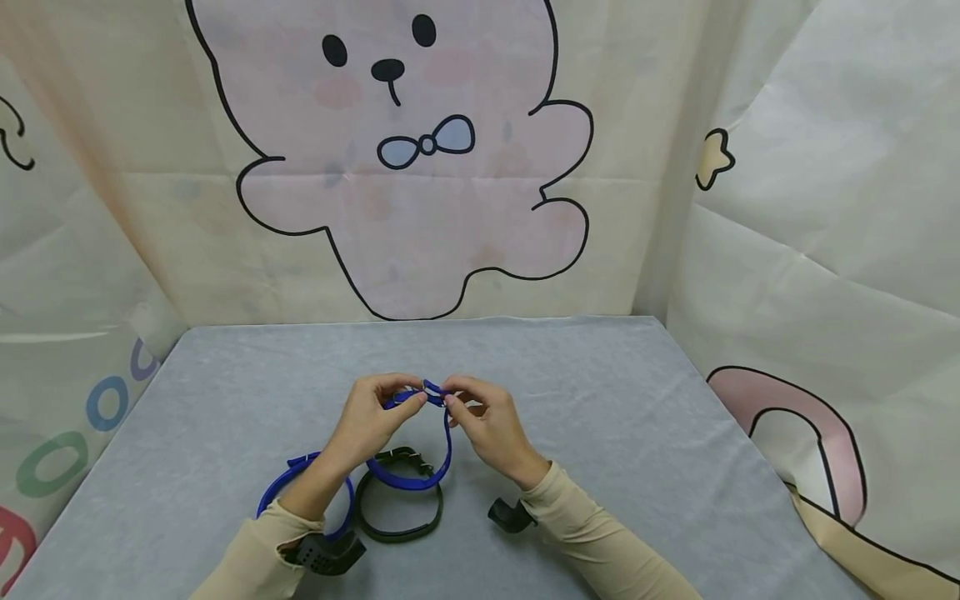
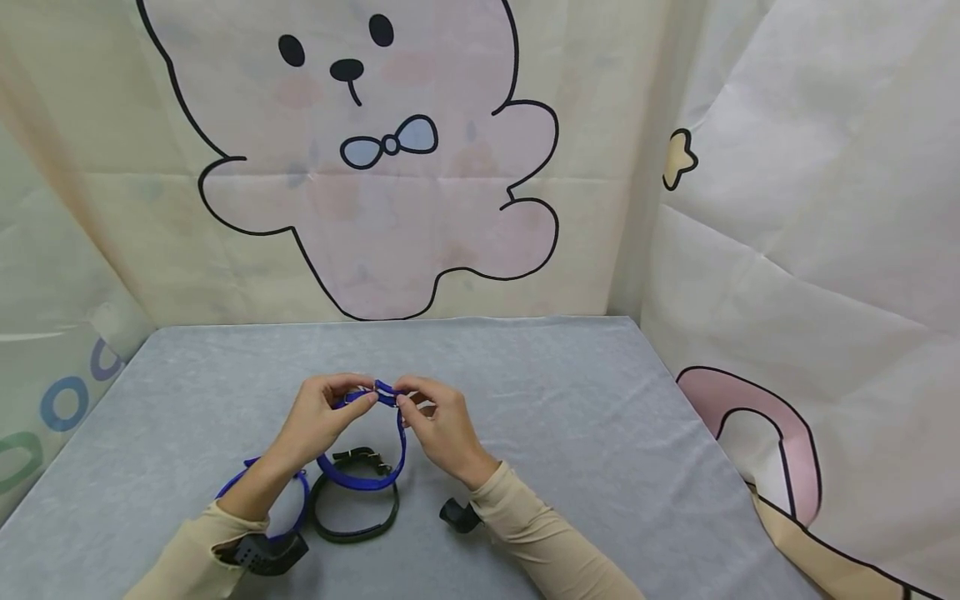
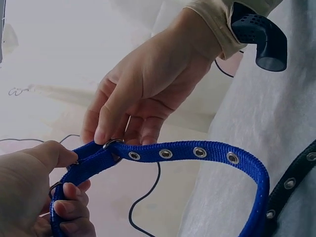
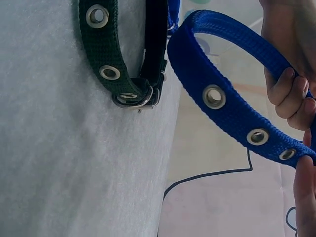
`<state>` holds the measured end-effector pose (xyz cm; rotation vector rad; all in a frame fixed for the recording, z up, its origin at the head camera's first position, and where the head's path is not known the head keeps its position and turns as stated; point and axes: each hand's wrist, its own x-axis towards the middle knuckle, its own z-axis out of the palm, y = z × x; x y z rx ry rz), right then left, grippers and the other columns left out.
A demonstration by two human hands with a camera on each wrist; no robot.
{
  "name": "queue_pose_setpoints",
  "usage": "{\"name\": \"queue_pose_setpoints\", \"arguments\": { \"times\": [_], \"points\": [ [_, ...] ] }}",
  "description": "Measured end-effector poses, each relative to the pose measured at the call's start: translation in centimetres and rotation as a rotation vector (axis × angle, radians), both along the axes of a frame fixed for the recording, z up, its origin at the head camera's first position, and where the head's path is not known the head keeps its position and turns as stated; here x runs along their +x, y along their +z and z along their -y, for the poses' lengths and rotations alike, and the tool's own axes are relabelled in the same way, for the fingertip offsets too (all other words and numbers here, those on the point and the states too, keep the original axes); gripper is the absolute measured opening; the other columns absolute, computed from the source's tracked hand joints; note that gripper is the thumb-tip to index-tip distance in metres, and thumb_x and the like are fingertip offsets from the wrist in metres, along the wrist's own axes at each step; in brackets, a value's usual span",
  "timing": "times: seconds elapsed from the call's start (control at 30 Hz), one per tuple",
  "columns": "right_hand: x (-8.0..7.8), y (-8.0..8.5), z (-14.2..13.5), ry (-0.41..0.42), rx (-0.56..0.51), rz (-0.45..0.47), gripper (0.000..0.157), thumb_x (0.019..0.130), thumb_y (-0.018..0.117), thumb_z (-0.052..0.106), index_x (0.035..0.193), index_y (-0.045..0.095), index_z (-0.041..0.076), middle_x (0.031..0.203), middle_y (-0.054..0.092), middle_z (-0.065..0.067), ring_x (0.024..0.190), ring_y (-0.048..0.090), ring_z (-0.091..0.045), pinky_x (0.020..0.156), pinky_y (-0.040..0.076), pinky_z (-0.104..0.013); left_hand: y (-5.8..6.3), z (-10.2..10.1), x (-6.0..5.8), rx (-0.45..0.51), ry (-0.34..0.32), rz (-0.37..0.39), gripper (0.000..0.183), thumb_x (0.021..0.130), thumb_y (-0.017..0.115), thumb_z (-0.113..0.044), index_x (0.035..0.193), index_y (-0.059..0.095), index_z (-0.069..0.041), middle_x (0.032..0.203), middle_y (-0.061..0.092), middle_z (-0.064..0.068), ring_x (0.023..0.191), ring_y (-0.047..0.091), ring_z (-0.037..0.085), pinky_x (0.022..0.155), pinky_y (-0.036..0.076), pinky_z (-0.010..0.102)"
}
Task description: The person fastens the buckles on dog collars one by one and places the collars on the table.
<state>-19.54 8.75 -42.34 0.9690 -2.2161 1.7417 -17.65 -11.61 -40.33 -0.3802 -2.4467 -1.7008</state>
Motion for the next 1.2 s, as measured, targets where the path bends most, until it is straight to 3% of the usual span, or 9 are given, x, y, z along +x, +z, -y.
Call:
{"name": "queue_pose_setpoints", "arguments": {
  "times": [0.37,0.6,0.87,1.2],
  "points": [
    [0.14,0.21,0.02,-0.026,0.070,0.008,0.018,0.101,0.060,0.006,0.116,0.070,0.003,0.112,0.071,-0.016,0.086,0.071,-0.028,0.066,0.061,-0.028,-0.34,-0.04,-0.14,0.012,0.001,-0.007,0.023,0.093,0.074,-0.016,0.112,0.076,-0.003,0.067,0.059,0.007,0.051,0.037,0.005,0.048,0.033,0.023],
    [-0.03,-0.01,-0.05,-0.017,0.063,0.001,0.018,0.101,0.060,0.005,0.116,0.069,0.002,0.112,0.071,-0.017,0.088,0.070,-0.034,0.067,0.060,-0.028,-0.41,-0.08,-0.20,0.010,-0.013,-0.039,0.018,0.092,0.076,-0.016,0.106,0.078,-0.004,0.098,0.076,0.014,0.065,0.054,0.011,0.056,0.043,0.022],
    [-0.11,-0.37,0.14,-0.007,0.022,0.024,0.024,0.100,0.061,0.004,0.123,0.066,-0.002,0.119,0.069,-0.019,0.092,0.068,-0.042,0.070,0.061,-0.031,-0.43,-0.14,-0.11,0.004,-0.026,-0.030,0.016,0.092,0.075,-0.017,0.103,0.078,-0.005,0.093,0.075,0.014,0.062,0.050,0.009,0.053,0.041,0.022],
    [0.10,-0.34,0.14,-0.037,0.087,0.001,0.024,0.099,0.065,0.013,0.121,0.069,0.004,0.104,0.071,-0.014,0.081,0.067,-0.021,0.068,0.058,-0.027,-0.36,-0.59,0.46,-0.185,-0.086,-0.042,0.027,0.097,0.069,-0.021,0.117,0.076,-0.004,0.111,0.076,0.012,0.082,0.063,0.012,0.069,0.052,0.022]
  ]
}}
